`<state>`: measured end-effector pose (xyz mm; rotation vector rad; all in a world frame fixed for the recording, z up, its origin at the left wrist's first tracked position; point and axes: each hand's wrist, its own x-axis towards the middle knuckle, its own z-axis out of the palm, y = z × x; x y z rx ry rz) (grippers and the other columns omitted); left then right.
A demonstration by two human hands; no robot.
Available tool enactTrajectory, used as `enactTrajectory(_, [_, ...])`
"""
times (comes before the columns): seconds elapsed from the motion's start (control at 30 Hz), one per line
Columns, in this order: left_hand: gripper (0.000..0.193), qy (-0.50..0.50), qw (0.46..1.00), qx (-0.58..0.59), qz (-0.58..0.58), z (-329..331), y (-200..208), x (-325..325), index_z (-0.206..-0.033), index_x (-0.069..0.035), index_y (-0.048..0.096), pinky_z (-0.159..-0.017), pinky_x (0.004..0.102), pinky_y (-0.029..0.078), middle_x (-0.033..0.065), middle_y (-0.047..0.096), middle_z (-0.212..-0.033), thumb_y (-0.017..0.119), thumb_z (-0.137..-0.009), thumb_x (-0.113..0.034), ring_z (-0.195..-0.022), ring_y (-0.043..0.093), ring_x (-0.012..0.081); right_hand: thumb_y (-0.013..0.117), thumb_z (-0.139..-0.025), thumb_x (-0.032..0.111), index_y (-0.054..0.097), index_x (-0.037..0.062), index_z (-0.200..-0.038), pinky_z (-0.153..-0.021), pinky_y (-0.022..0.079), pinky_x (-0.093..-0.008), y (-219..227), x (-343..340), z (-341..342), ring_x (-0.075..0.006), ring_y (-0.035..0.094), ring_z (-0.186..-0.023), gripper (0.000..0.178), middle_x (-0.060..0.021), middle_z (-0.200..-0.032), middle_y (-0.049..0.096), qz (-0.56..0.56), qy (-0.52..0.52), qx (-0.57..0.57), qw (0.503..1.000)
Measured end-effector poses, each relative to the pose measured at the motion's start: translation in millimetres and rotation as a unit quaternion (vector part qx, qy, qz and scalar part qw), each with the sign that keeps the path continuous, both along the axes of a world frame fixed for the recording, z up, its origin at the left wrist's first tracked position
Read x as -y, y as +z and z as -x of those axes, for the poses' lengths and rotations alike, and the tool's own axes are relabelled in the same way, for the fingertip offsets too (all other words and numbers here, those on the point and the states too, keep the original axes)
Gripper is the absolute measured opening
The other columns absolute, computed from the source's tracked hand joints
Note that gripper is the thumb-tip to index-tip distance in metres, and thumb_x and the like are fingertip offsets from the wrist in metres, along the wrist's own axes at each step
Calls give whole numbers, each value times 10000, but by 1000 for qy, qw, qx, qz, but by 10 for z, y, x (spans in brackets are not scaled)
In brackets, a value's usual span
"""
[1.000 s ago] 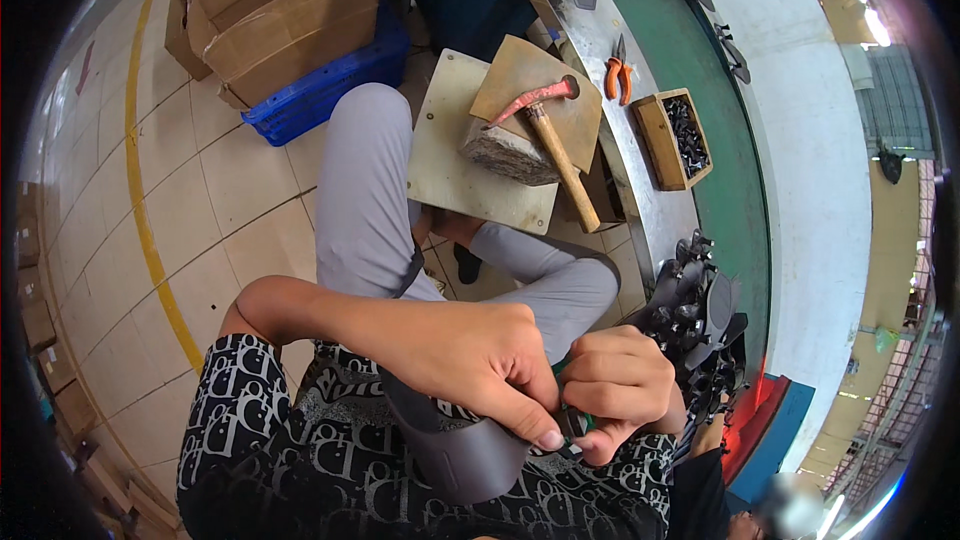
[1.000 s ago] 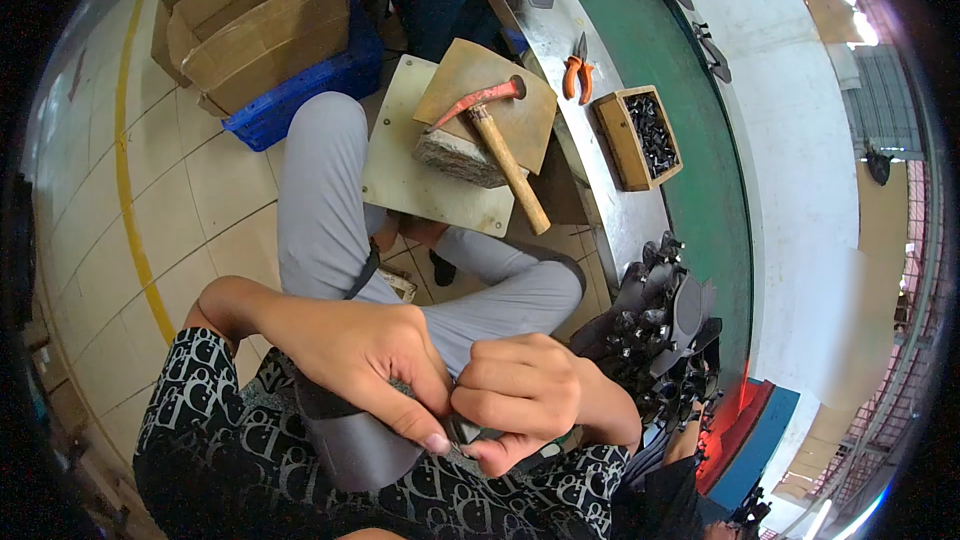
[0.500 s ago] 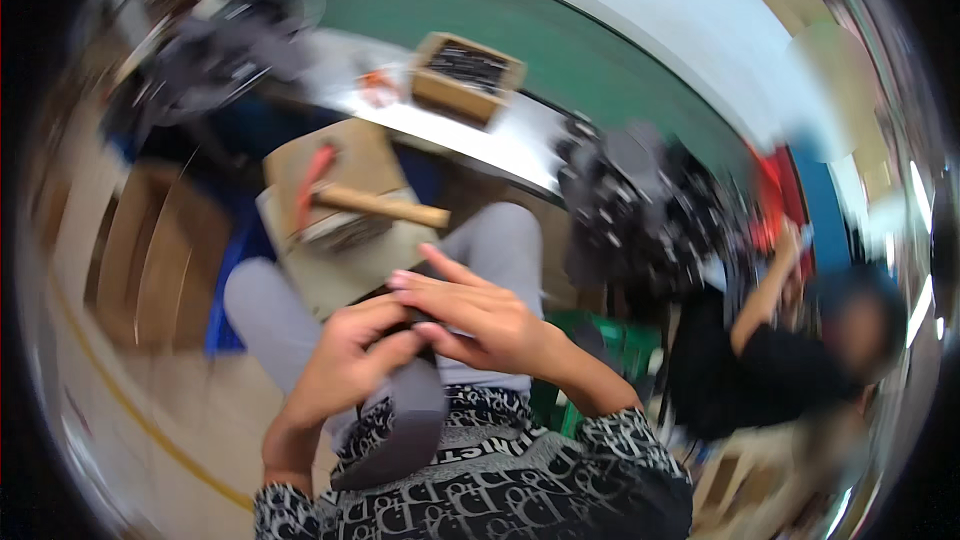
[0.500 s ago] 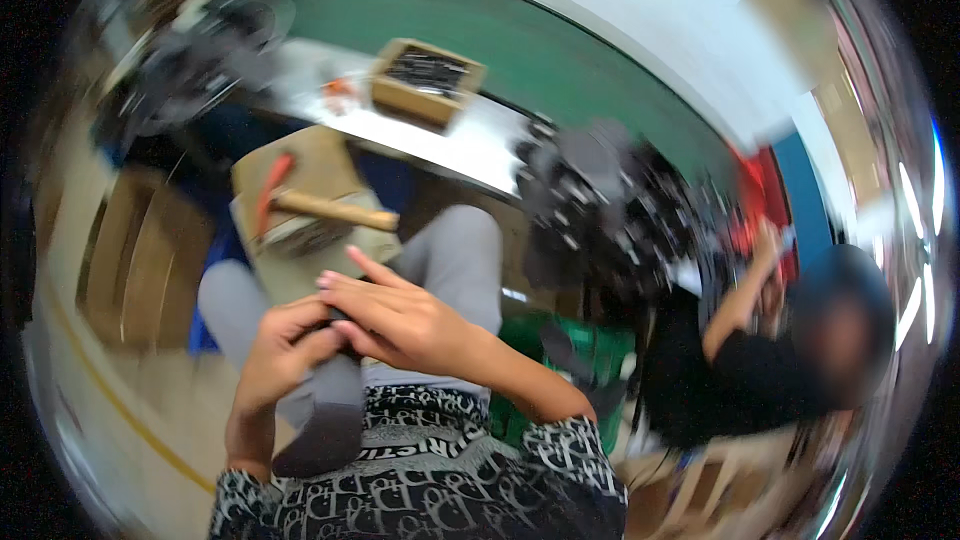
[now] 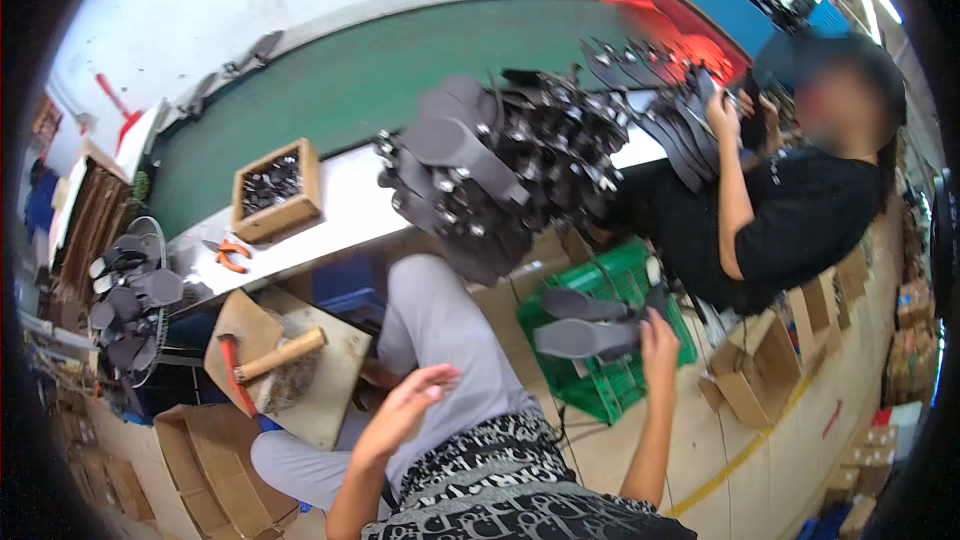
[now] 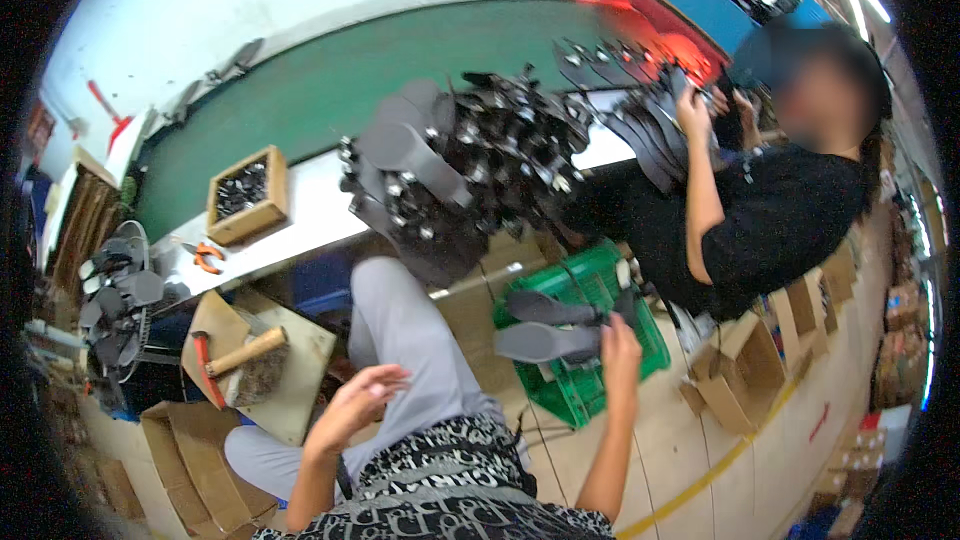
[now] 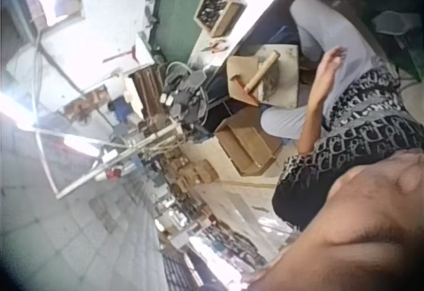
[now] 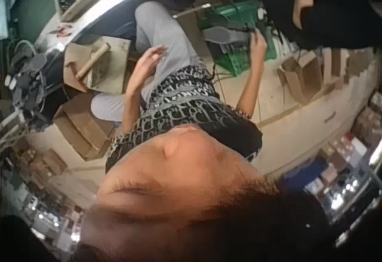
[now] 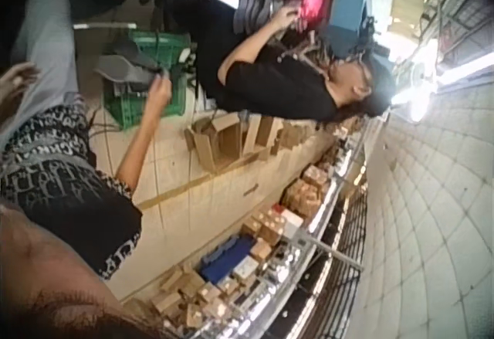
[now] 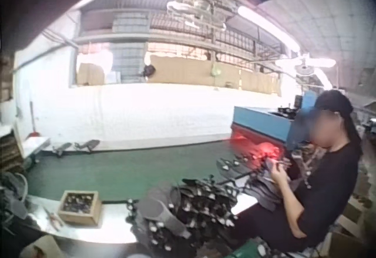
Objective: Assembling sandals by pinning and hammering the upper to the sole.
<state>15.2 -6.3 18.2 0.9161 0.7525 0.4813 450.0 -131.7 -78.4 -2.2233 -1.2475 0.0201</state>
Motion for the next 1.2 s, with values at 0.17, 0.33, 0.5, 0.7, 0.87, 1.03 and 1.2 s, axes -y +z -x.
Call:
enactTrajectory(0.17, [428,-19,990,-88,-112,-14,-141,-66,-1412,15,461,-1128,349,349,119,532,-1415,519,-1036,-180,-1324,475,202,681,-925,220,562,-28,-1317,-818,530,-468,389,-646,-76,-378,671,-975,479,-226,-1054,683,237,-57,106,964])
enactTrajectory(0.33, [410,26,989,-81,-122,167,-105,-46,-1394,23,483,-1099,353,387,121,572,-1369,514,-1026,-154,-1285,526,208,683,-928,240,635,15,-1145,-760,538,-422,1890,-2068,1365,-405,666,-859,316,-220,-957,686,-69,188,-54,978])
enactTrajectory(0.5, [379,81,972,-115,-191,450,46,15,-1347,0,545,-1035,330,434,117,619,-1296,546,-1016,-185,-1216,572,192,609,-957,139,594,16,-988,-694,547,-457,1603,-2711,1352,-388,665,-837,127,-197,-889,643,-83,265,138,951])
enactTrajectory(0.7, [314,224,823,-218,-474,654,445,-180,-1234,1,598,-1033,402,443,191,626,-1244,601,-937,-102,-1190,582,360,684,-872,9,619,9,-1105,-706,535,-409,2675,-2774,1790,-345,641,-801,242,-150,-937,635,-360,277,277,846])
enactTrajectory(0.87, [341,430,707,-199,-525,489,967,-388,-1200,-17,615,-1055,430,416,194,626,-1212,688,-888,-135,-1184,575,366,731,-727,-109,621,24,-1036,-695,562,-376,3011,-2612,2761,-291,666,-805,354,-122,-916,663,-358,545,241,718])
enactTrajectory(1.03, [232,392,792,-219,-414,1033,1140,-448,-994,-28,684,-702,415,494,152,675,-844,707,-912,-244,-765,655,281,836,-740,92,625,29,-1256,-757,560,-377,2999,-2610,3187,-305,677,-882,561,-149,-1036,701,-282,629,107,717])
enactTrajectory(1.2, [335,548,730,-191,-362,2731,1384,-1073,-860,-69,649,-591,272,442,-29,568,-736,685,-947,-390,-664,518,72,591,-987,312,644,-29,-1160,-753,523,-438,2440,-3284,2089,-383,675,-865,386,-203,-956,704,-128,259,107,951])
